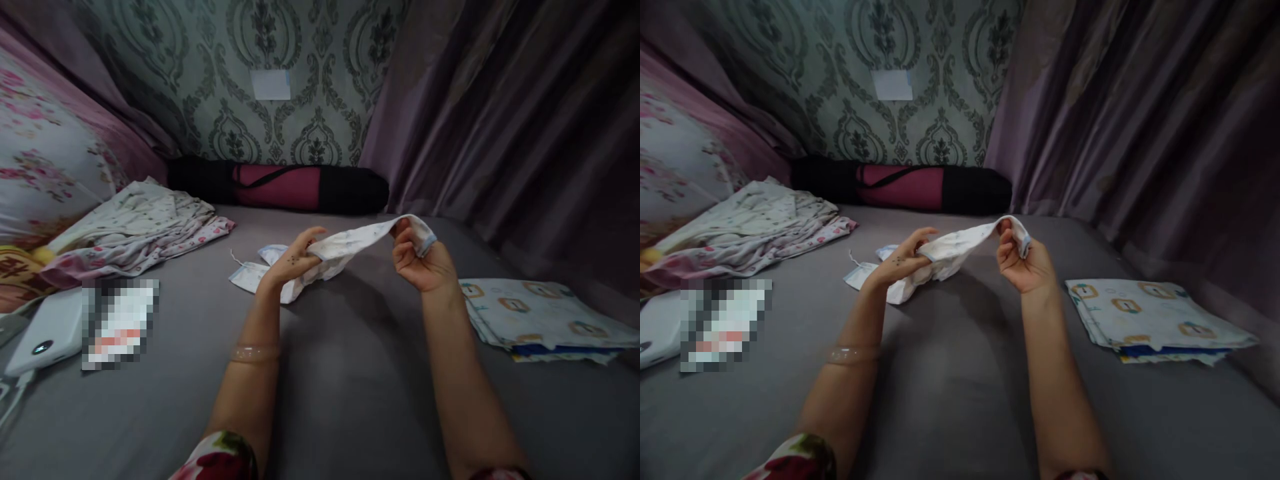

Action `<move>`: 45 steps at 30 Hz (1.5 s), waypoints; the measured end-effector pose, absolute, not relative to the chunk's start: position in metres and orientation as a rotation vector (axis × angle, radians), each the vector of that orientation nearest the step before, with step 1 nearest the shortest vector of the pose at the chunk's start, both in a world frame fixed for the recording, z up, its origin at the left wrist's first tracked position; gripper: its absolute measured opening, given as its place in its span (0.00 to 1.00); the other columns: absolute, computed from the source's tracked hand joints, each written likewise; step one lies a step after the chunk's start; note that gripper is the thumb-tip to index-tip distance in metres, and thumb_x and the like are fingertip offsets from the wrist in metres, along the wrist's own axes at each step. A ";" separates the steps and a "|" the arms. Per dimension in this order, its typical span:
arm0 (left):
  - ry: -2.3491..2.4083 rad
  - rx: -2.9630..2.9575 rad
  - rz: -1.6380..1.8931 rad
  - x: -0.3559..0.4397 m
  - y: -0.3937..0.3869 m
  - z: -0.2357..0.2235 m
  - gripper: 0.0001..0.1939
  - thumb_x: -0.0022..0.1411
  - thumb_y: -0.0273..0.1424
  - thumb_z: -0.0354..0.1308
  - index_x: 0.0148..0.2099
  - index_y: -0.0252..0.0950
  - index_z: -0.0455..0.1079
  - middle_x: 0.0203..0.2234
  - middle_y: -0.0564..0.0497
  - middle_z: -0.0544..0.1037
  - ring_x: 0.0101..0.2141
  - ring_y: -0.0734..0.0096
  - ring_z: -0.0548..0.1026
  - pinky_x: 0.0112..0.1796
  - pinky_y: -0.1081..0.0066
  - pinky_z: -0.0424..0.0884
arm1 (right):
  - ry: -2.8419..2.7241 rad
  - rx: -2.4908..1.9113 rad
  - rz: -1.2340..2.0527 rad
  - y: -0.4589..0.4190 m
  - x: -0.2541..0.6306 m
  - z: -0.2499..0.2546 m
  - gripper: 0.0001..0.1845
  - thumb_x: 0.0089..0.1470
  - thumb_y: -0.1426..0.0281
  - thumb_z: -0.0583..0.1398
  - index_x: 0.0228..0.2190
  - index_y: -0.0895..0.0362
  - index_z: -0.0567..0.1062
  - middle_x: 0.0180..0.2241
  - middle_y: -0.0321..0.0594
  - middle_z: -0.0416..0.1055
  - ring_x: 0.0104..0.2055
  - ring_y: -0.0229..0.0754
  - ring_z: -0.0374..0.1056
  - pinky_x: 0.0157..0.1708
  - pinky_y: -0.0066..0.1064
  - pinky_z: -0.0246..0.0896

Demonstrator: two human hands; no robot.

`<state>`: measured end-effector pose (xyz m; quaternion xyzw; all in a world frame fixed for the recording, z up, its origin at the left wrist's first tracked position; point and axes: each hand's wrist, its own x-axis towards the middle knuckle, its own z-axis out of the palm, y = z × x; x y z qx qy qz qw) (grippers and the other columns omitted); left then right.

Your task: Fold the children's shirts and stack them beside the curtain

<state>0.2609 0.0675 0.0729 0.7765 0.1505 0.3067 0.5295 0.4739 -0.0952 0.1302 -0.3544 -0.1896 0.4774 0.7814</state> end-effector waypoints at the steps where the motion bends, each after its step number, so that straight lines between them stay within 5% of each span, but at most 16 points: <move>1: 0.359 1.838 0.798 0.263 0.066 0.075 0.27 0.52 0.25 0.59 0.56 0.38 0.65 0.39 0.51 0.71 0.35 0.74 0.67 0.34 0.75 0.65 | -0.488 -0.829 0.987 -0.098 0.473 0.132 0.12 0.55 0.77 0.54 0.32 0.52 0.76 0.33 0.32 0.77 0.29 0.32 0.73 0.21 0.20 0.65; 6: 0.323 1.613 1.017 0.263 0.058 0.094 0.11 0.57 0.34 0.60 0.41 0.35 0.72 0.37 0.49 0.75 0.36 0.72 0.71 0.35 0.75 0.67 | -0.747 -1.120 0.795 -0.125 0.459 0.158 0.11 0.60 0.69 0.53 0.34 0.50 0.77 0.35 0.35 0.78 0.33 0.38 0.74 0.22 0.26 0.65; 13: 0.419 1.388 0.744 0.254 0.048 0.113 0.15 0.48 0.33 0.64 0.40 0.35 0.74 0.29 0.52 0.77 0.25 0.75 0.71 0.26 0.75 0.67 | -0.567 -0.906 0.808 -0.141 0.443 0.184 0.25 0.66 0.71 0.40 0.35 0.54 0.75 0.34 0.34 0.76 0.23 0.26 0.68 0.17 0.15 0.53; 18: 0.585 1.351 0.494 0.284 0.038 0.080 0.11 0.47 0.30 0.63 0.36 0.36 0.75 0.24 0.53 0.76 0.22 0.76 0.70 0.24 0.76 0.65 | -0.130 -0.724 0.899 -0.107 0.469 0.148 0.21 0.62 0.76 0.40 0.40 0.57 0.72 0.36 0.43 0.75 0.31 0.34 0.72 0.19 0.20 0.64; 22: 0.576 1.376 0.396 0.304 0.027 0.051 0.08 0.47 0.33 0.64 0.30 0.34 0.72 0.20 0.55 0.72 0.20 0.78 0.67 0.22 0.77 0.61 | 0.296 -0.751 0.861 -0.086 0.488 0.109 0.23 0.64 0.71 0.36 0.45 0.56 0.68 0.38 0.46 0.71 0.35 0.39 0.73 0.24 0.27 0.70; 27: 0.541 1.526 0.398 0.308 0.023 0.043 0.17 0.52 0.40 0.60 0.21 0.34 0.64 0.13 0.60 0.59 0.16 0.83 0.54 0.19 0.78 0.49 | 0.400 -1.058 0.840 -0.077 0.493 0.079 0.22 0.65 0.62 0.37 0.48 0.50 0.66 0.46 0.46 0.68 0.43 0.39 0.71 0.32 0.31 0.71; 34: 0.510 1.617 0.526 0.312 0.027 0.049 0.11 0.54 0.37 0.59 0.28 0.33 0.71 0.19 0.56 0.68 0.22 0.78 0.63 0.23 0.76 0.57 | -0.550 -1.383 0.723 -0.067 0.476 0.071 0.10 0.56 0.67 0.54 0.36 0.53 0.74 0.44 0.43 0.75 0.47 0.42 0.71 0.46 0.34 0.65; 39: 0.442 1.541 0.554 0.308 0.025 0.059 0.13 0.54 0.38 0.62 0.34 0.32 0.75 0.27 0.51 0.75 0.28 0.73 0.71 0.29 0.74 0.64 | -1.405 -1.580 0.627 -0.075 0.459 0.075 0.14 0.56 0.65 0.56 0.39 0.53 0.79 0.39 0.40 0.77 0.41 0.43 0.71 0.42 0.33 0.65; 45: 0.419 1.586 0.453 0.302 0.029 0.067 0.10 0.57 0.35 0.59 0.34 0.33 0.76 0.26 0.50 0.76 0.28 0.71 0.72 0.30 0.72 0.67 | -1.561 -1.632 0.519 -0.079 0.462 0.077 0.13 0.57 0.63 0.56 0.37 0.55 0.79 0.37 0.39 0.77 0.39 0.43 0.71 0.38 0.31 0.63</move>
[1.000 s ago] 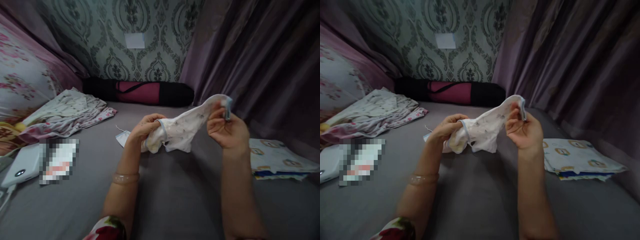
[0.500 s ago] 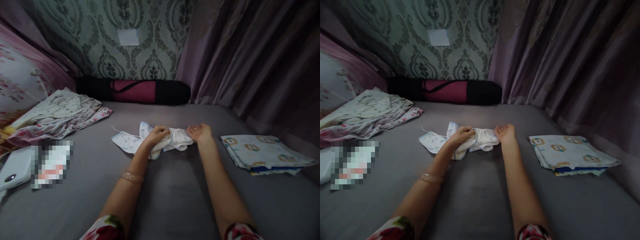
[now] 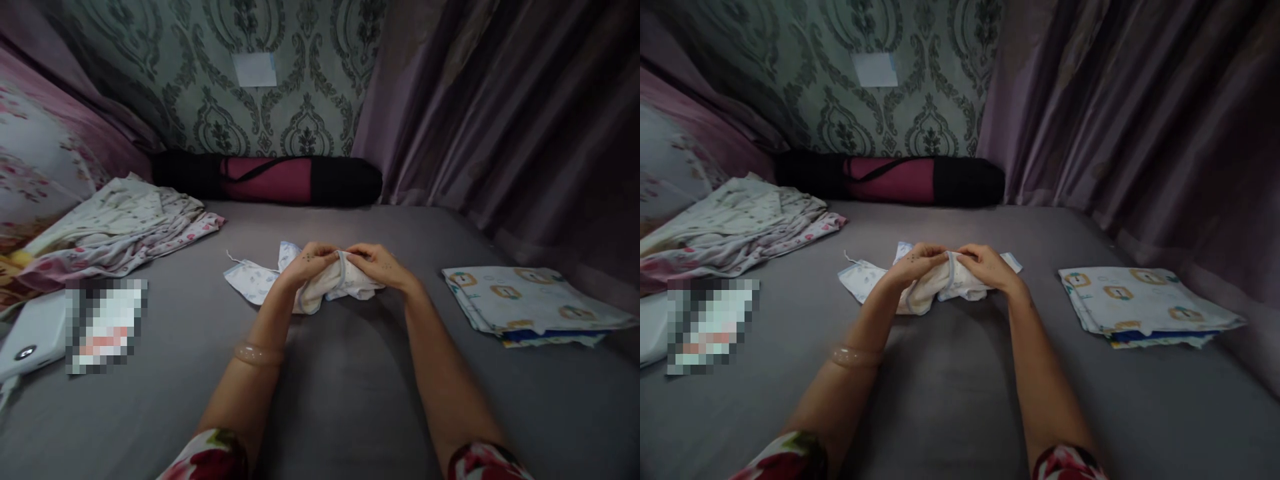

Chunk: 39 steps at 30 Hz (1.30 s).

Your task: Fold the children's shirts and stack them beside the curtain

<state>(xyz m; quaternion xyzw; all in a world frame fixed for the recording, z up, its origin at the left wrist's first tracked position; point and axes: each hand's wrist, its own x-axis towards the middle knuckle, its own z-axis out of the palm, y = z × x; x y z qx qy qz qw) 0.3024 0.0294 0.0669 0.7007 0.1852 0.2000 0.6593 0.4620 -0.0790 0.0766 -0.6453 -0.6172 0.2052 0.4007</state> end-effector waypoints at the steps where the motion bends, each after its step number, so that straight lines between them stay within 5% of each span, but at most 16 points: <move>1: 0.424 1.600 0.446 0.301 0.031 0.067 0.09 0.57 0.34 0.59 0.34 0.33 0.75 0.26 0.50 0.76 0.28 0.71 0.71 0.30 0.73 0.67 | -1.548 -1.650 0.478 -0.079 0.464 0.077 0.13 0.57 0.63 0.57 0.36 0.56 0.78 0.35 0.39 0.77 0.37 0.43 0.71 0.37 0.31 0.63; 13: 0.628 1.889 0.590 0.257 0.063 0.078 0.18 0.63 0.42 0.53 0.34 0.33 0.75 0.25 0.51 0.75 0.25 0.75 0.67 0.24 0.76 0.60 | -1.299 -1.726 0.103 -0.078 0.497 0.063 0.14 0.53 0.61 0.57 0.31 0.56 0.77 0.33 0.42 0.77 0.35 0.44 0.70 0.38 0.34 0.62; 24: 0.424 2.042 0.342 0.232 0.078 0.080 0.15 0.51 0.35 0.66 0.43 0.39 0.77 0.32 0.51 0.78 0.33 0.70 0.73 0.33 0.73 0.66 | -1.259 -1.738 0.141 -0.073 0.504 0.048 0.15 0.52 0.59 0.57 0.31 0.57 0.78 0.32 0.42 0.77 0.35 0.44 0.70 0.37 0.34 0.62; 39: 0.575 1.961 0.367 0.244 0.082 0.060 0.10 0.48 0.36 0.65 0.31 0.35 0.75 0.22 0.54 0.73 0.23 0.76 0.66 0.23 0.77 0.58 | -1.255 -1.802 0.149 -0.072 0.506 0.044 0.15 0.51 0.60 0.57 0.32 0.57 0.78 0.32 0.42 0.77 0.31 0.42 0.68 0.32 0.32 0.61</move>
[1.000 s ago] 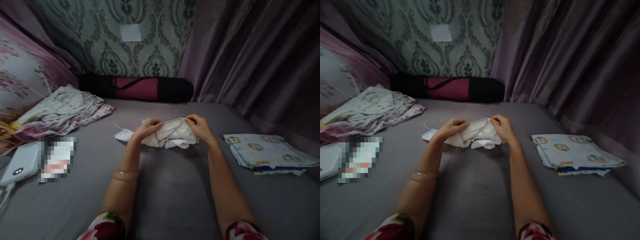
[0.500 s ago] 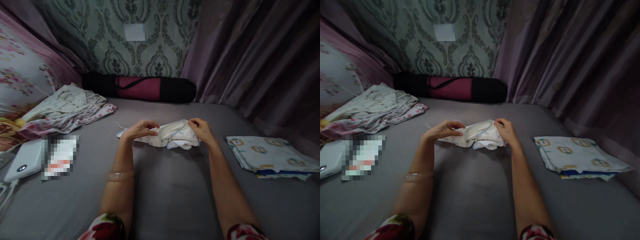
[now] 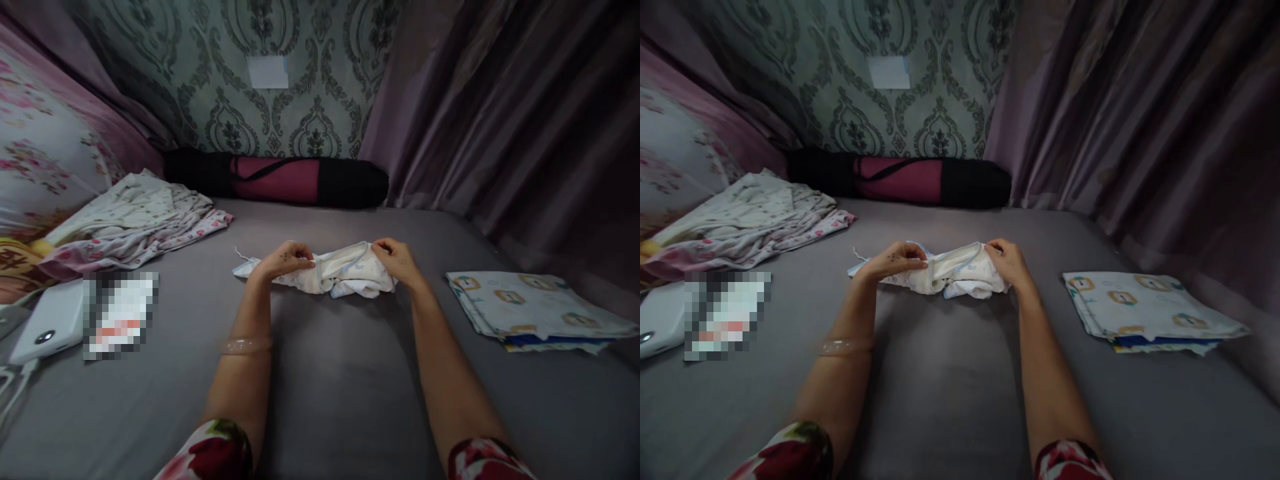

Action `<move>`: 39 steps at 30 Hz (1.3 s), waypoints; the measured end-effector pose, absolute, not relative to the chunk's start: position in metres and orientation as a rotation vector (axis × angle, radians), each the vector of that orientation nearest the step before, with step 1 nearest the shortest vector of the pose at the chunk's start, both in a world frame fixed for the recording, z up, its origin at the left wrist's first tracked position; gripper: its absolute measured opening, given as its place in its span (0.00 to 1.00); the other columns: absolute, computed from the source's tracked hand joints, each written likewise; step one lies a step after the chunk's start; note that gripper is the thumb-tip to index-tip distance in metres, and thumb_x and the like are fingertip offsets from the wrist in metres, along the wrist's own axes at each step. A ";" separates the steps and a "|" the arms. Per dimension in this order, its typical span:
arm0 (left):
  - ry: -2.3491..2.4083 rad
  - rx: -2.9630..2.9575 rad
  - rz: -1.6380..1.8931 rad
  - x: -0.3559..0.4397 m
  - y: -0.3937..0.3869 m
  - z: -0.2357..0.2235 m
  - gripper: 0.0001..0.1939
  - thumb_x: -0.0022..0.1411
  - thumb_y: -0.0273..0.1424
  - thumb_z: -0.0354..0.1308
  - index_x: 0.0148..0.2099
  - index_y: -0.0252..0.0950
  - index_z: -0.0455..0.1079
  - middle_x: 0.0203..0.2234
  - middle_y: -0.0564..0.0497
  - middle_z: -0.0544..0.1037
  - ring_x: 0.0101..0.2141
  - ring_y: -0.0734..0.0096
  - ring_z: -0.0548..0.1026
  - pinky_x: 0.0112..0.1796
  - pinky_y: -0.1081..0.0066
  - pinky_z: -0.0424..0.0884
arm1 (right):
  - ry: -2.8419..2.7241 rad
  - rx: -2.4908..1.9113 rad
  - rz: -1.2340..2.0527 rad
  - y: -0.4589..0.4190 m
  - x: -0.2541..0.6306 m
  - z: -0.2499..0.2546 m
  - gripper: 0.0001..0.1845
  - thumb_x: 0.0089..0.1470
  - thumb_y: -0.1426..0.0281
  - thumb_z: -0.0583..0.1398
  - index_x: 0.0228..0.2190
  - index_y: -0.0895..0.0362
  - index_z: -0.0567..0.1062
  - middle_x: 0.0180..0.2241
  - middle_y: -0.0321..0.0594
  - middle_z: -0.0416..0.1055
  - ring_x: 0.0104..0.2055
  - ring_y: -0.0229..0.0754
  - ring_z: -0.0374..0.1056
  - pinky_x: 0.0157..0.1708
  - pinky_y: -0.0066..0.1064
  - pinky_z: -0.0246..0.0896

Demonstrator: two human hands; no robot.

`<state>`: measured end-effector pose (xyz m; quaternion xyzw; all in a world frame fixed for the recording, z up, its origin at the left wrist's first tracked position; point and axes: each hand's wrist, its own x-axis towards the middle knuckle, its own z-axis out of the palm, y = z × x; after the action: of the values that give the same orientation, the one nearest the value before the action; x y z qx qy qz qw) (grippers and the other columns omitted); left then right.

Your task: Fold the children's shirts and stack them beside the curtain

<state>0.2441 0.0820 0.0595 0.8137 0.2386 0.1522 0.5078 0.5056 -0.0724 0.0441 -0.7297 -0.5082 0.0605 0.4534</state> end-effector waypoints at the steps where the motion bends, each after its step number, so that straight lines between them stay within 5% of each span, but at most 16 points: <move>1: 0.589 1.942 0.381 0.244 0.082 0.059 0.10 0.48 0.37 0.65 0.31 0.35 0.74 0.21 0.54 0.72 0.22 0.77 0.66 0.23 0.77 0.57 | -1.260 -1.793 0.157 -0.073 0.505 0.046 0.15 0.51 0.60 0.57 0.32 0.57 0.78 0.32 0.42 0.77 0.32 0.42 0.69 0.32 0.32 0.61; 11: 0.626 1.741 0.741 0.240 0.082 0.083 0.14 0.50 0.40 0.65 0.31 0.35 0.68 0.21 0.56 0.67 0.22 0.79 0.62 0.24 0.76 0.56 | -1.398 -1.687 0.423 -0.090 0.496 0.084 0.14 0.46 0.62 0.61 0.32 0.58 0.78 0.31 0.39 0.77 0.31 0.40 0.68 0.31 0.30 0.63; 18: 0.555 1.905 0.994 0.237 0.078 0.119 0.10 0.58 0.38 0.58 0.35 0.37 0.63 0.19 0.59 0.61 0.20 0.79 0.57 0.22 0.77 0.52 | -1.494 -1.650 0.203 -0.089 0.486 0.120 0.16 0.51 0.59 0.58 0.32 0.58 0.78 0.31 0.41 0.76 0.34 0.43 0.68 0.33 0.31 0.62; 26: 0.535 2.390 1.170 0.205 0.068 0.179 0.10 0.60 0.37 0.56 0.36 0.34 0.68 0.27 0.53 0.70 0.28 0.74 0.65 0.28 0.74 0.60 | -1.576 -1.616 -0.086 -0.097 0.479 0.163 0.17 0.53 0.56 0.59 0.34 0.56 0.79 0.35 0.42 0.75 0.37 0.45 0.69 0.38 0.35 0.62; 33: 0.535 2.479 1.283 0.168 0.044 0.238 0.14 0.62 0.41 0.55 0.36 0.35 0.72 0.23 0.53 0.70 0.26 0.73 0.67 0.27 0.74 0.62 | -1.611 -1.498 0.193 -0.128 0.463 0.226 0.22 0.51 0.50 0.62 0.37 0.55 0.79 0.32 0.39 0.76 0.32 0.41 0.69 0.29 0.30 0.63; 39: 0.496 2.510 1.160 0.174 0.055 0.223 0.14 0.58 0.41 0.58 0.32 0.34 0.72 0.24 0.53 0.70 0.26 0.75 0.66 0.26 0.76 0.62 | -1.703 -1.598 0.292 -0.119 0.460 0.230 0.20 0.46 0.52 0.66 0.29 0.56 0.80 0.24 0.36 0.74 0.27 0.38 0.68 0.24 0.27 0.60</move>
<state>0.1744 0.0553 0.2228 0.8812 0.1741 0.4071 0.1654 0.4596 -0.1194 0.2298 -0.6269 -0.6681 0.1144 0.3842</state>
